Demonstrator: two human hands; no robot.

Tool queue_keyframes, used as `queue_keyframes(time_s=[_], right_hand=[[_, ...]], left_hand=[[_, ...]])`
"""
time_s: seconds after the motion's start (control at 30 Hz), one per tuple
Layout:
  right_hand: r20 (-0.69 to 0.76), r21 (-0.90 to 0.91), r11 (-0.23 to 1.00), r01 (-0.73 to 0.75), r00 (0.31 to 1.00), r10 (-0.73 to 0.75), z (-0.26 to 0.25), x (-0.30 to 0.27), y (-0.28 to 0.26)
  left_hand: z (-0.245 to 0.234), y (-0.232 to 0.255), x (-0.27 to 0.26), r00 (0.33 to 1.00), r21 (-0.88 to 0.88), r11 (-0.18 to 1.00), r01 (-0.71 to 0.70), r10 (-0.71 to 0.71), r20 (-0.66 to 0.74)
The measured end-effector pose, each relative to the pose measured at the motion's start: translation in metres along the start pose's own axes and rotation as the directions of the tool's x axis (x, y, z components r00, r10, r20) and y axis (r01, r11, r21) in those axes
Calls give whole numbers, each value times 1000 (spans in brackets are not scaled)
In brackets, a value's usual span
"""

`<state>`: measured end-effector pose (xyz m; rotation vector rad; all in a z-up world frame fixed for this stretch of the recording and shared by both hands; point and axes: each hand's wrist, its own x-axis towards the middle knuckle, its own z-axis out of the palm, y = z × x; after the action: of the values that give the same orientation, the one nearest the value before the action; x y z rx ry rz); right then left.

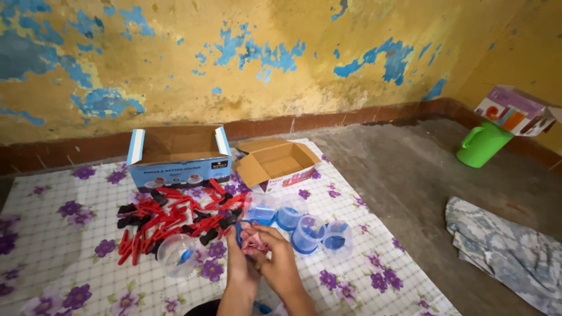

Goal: The person assembles plastic items by placing a net-like filter into a clear plastic cup and then attaching a blue lid.

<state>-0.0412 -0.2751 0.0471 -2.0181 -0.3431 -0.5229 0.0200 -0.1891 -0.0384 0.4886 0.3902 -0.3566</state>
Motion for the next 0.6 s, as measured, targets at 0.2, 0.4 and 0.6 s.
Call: queue_keyframes(time_s=[0.2,0.4,0.6], right_hand=[[40,-26,998,61,997,-60,-2,-3,-16],[47,-24,980,196,980,-195,6,-4,-29],[-27,-116,978,173,984,-177,4,-6,-36]], left_hand=[[-2,-2,-4,999,-71,997,-34,36,33],[-22,21,-7,943,-204,977,54,18,333],[-8,20,-15,967,-34,998,62,-51,251]])
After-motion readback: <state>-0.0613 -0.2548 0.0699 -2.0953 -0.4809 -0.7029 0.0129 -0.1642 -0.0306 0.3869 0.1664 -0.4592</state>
